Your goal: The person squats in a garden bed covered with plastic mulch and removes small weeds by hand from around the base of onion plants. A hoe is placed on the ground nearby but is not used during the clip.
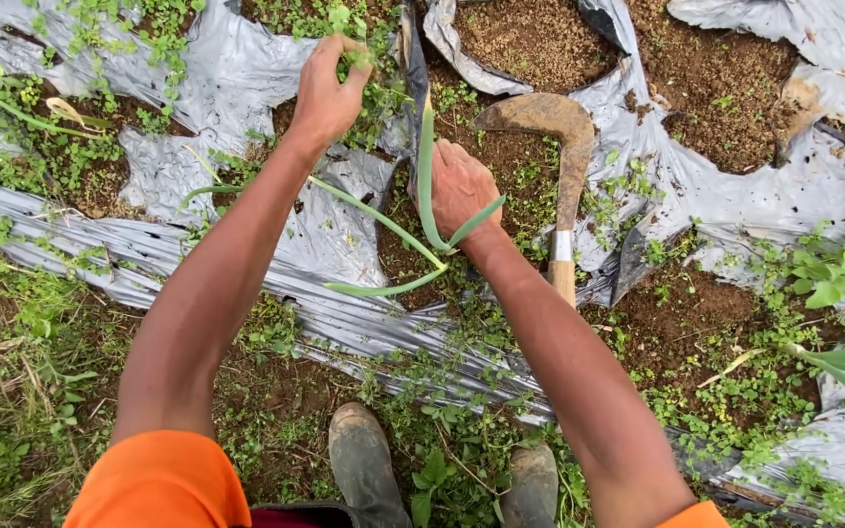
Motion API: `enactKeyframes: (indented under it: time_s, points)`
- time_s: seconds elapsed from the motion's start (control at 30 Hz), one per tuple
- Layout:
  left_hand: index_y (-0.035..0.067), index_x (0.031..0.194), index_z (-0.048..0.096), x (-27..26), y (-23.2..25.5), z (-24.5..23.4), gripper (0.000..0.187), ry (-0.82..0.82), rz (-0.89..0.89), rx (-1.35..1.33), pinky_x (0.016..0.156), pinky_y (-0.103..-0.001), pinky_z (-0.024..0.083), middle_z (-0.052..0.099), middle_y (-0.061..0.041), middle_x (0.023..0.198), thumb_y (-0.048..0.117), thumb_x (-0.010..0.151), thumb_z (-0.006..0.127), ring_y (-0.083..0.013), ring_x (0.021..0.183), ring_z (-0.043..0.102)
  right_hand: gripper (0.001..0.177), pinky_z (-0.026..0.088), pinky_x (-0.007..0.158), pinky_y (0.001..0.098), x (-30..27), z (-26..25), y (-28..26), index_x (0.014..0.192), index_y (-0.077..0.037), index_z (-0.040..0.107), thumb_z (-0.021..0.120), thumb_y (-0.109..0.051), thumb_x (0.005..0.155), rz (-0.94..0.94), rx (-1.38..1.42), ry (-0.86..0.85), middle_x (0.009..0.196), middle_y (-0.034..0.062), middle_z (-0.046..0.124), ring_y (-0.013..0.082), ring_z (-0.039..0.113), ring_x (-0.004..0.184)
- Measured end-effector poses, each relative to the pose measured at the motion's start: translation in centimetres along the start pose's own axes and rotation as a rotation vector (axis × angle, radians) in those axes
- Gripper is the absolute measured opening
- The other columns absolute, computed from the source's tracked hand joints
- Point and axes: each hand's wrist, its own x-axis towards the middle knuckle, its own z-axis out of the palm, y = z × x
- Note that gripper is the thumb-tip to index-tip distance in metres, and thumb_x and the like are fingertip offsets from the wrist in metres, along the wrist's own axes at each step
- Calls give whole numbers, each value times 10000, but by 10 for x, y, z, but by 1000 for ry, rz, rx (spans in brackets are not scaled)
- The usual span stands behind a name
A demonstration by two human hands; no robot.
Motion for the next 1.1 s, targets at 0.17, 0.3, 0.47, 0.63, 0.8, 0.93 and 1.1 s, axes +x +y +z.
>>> enactKeyframes:
  time_s: [0.17,0.3,0.47,0.63,0.8,0.93,1.1]
  points:
    - [180,1135,615,-14,-19,28,294,-11,294,376,897,-506,487,533,-82,1132,313,881,683,-283,1128,466,184,533,830,368,0,2,-2,1144,-94,561,463,-211,1039,-11,-30,-15,964,68,607,203,552,812]
    - [151,1031,634,-13,-23,51,287,113,303,403,875,-428,490,602,-61,1015,-39,816,622,-262,1044,517,157,545,747,338,1,6,-1,1070,-114,582,453,-189,1020,-9,-50,47,916,48,613,174,553,760]
    - [139,1080,639,-5,-19,27,108,103,28,-122,1134,-716,244,576,-257,1425,146,978,672,-455,1394,447,146,524,738,335,0,5,0,1068,-132,547,482,-258,1035,-11,-46,38,922,35,565,168,515,774]
    - [154,1126,646,-9,-10,-12,155,154,-137,-210,1137,-730,190,513,-277,1466,169,973,668,-460,1419,394,159,491,597,304,-1,5,-2,972,-171,494,452,-299,1057,2,-7,99,824,-4,486,127,440,687]
    - [115,1021,622,-15,16,-37,354,88,320,-203,1044,-578,426,666,-74,1046,469,1018,633,-239,1059,607,183,517,629,328,1,-4,-4,1006,-148,547,441,-288,1059,28,-4,41,849,12,540,148,488,707]
    - [120,1063,660,-17,38,-42,434,121,326,-265,1050,-586,427,684,-80,1133,544,973,643,-265,1123,627,249,581,756,426,-2,-7,-4,1137,-109,560,553,-295,971,45,103,-2,1066,97,624,233,604,899]
    - [116,1125,584,-34,-5,-48,355,-50,135,231,546,-334,435,425,90,642,448,1057,689,-67,464,310,146,538,630,388,-3,-9,-6,952,-153,471,601,-206,991,74,137,31,836,64,541,214,535,718]
